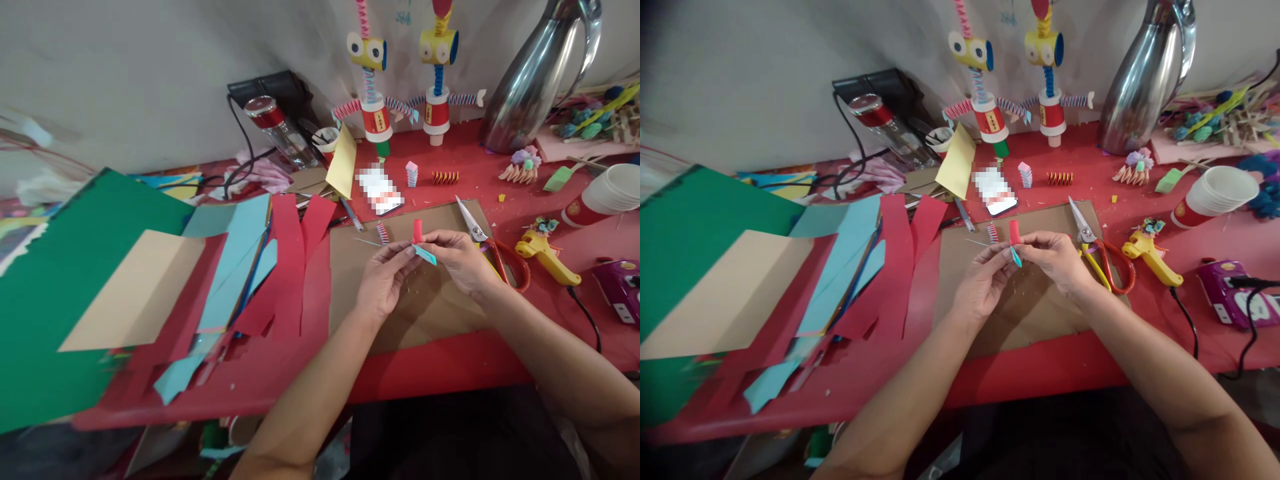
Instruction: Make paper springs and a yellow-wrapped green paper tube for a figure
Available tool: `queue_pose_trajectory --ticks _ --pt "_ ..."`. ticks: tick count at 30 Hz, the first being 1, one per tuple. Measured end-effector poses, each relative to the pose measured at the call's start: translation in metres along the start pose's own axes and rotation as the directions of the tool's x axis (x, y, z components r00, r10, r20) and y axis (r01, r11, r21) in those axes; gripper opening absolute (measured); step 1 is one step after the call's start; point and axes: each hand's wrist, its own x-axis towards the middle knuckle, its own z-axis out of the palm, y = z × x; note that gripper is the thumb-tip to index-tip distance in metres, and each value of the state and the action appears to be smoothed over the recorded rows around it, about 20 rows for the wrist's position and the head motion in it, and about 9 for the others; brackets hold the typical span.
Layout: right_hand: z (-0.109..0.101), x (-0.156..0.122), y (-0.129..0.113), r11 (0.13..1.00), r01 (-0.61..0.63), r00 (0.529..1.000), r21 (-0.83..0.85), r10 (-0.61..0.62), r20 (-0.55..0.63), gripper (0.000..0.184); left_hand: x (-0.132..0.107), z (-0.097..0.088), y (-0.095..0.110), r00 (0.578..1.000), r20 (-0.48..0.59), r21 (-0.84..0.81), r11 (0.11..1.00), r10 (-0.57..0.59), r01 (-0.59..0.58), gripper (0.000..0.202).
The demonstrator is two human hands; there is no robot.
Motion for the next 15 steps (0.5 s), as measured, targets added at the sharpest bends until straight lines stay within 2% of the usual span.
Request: queue_pose_trajectory --ticks 5,9,12,15 --pt "-0.0027 -0.0014 -0.0030 0.985 0.079 0.997 -0.154 -0.079 0.006 0.023 0.0015 -0.0010 0.0006 0.999 0.037 -0.025 1.000 0.009 -0.008 0.019" --pt "-0.0058 -0.0017 -0.0027 0.956 0.164 0.986 -0.245 -0.155 0.056 0.020 0.0034 -0.0015 0.0003 1.000 0.010 -0.034 0.999 0.017 -0.017 0.017" --pt "-0.0055 -0.0018 0.0009 0.961 0.187 0.981 -0.205 -0.171 0.092 0.020 0.0050 -0.0023 -0.0002 0.998 -0.025 -0.064 0.996 0.053 -0.054 0.017" --pt "-0.0012 -0.0032 0.0057 0.987 0.127 0.987 -0.098 -0.116 0.114 0.036 0.0051 -0.0031 -0.0006 0.993 -0.029 -0.063 0.991 0.117 -0.119 0.017"
